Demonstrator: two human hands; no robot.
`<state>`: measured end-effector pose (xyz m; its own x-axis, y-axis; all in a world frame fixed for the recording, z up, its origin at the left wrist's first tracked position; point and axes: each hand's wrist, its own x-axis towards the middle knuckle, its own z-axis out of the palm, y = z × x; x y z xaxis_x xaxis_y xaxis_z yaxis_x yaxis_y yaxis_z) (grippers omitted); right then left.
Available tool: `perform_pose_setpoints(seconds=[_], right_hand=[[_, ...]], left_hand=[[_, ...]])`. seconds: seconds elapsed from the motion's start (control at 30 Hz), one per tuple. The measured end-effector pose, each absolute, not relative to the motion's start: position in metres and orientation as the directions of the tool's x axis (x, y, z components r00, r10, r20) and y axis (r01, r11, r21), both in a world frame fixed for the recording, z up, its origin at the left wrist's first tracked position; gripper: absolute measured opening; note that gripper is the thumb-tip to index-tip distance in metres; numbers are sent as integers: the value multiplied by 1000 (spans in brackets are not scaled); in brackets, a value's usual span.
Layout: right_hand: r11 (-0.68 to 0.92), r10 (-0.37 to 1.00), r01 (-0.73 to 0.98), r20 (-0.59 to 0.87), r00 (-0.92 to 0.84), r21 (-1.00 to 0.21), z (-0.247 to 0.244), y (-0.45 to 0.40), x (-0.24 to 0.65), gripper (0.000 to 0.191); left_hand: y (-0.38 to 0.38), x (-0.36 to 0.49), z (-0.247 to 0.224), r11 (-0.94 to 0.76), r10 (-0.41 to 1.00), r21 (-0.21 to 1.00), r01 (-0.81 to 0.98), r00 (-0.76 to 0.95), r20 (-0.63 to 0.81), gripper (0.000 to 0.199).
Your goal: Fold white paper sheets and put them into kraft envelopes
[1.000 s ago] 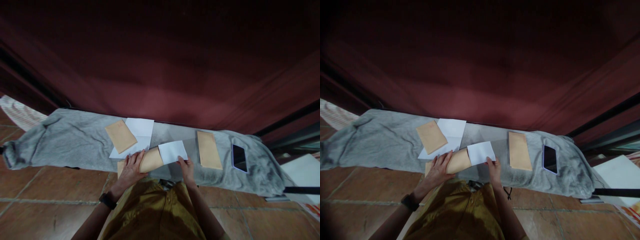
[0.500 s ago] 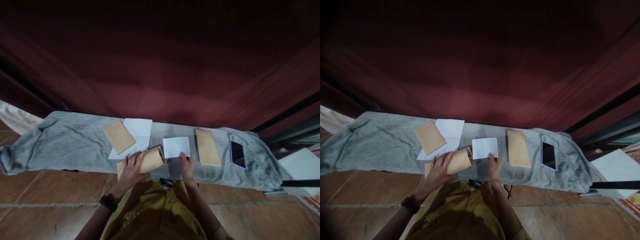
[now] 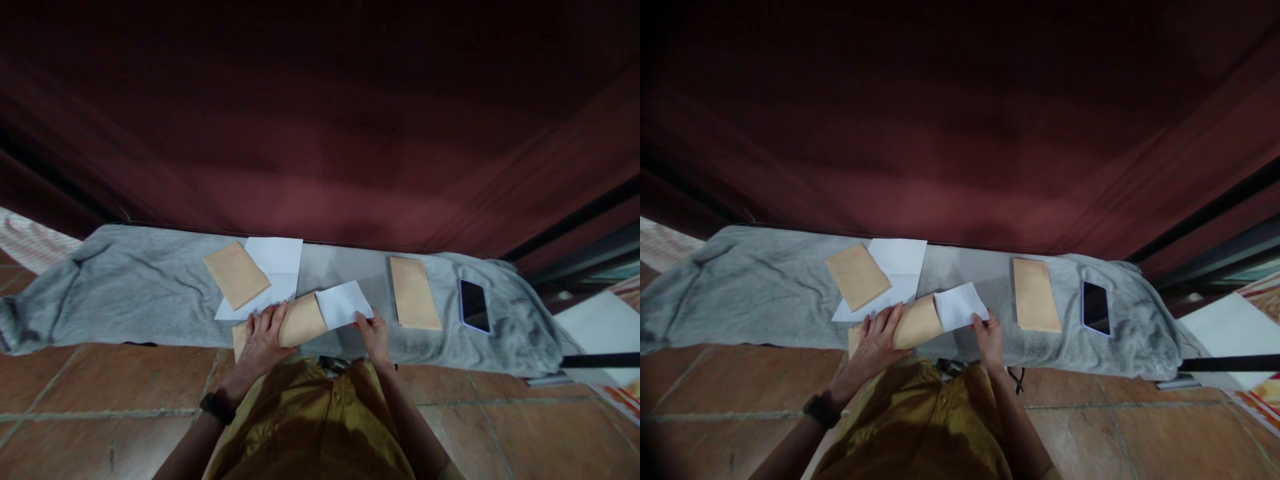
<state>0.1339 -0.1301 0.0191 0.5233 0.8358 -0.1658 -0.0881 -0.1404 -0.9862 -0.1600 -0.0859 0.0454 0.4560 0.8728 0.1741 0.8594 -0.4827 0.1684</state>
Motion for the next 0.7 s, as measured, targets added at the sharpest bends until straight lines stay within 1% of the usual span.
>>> perform_pose_setpoints(seconds=[0.17,0.27,0.4,0.5,0.6,0.7], right_hand=[[-132,844,-75,-152,515,-988,20,-126,136,40],[-130,851,-114,-170,496,-985,18,-124,120,40],[-124,872,-161,-185,452,-979,15,-127,91,40],[-127,887,-200,-202,416,-971,17,-129,85,39],[-139,851,-214,-227,473,-967,22,-126,99,40],[-147,831,-147,-203,518,-978,25,-121,115,38]], left_hand=[[-85,-157,46,-495,866,169,852,471,166,107],[-85,-152,46,-507,861,187,842,482,161,109],[-85,-144,45,-513,857,207,833,480,188,111],[-85,-139,45,-521,851,212,827,483,205,111],[-85,-138,46,-531,844,211,820,492,214,110],[-85,-137,47,-540,837,203,817,498,225,108]])
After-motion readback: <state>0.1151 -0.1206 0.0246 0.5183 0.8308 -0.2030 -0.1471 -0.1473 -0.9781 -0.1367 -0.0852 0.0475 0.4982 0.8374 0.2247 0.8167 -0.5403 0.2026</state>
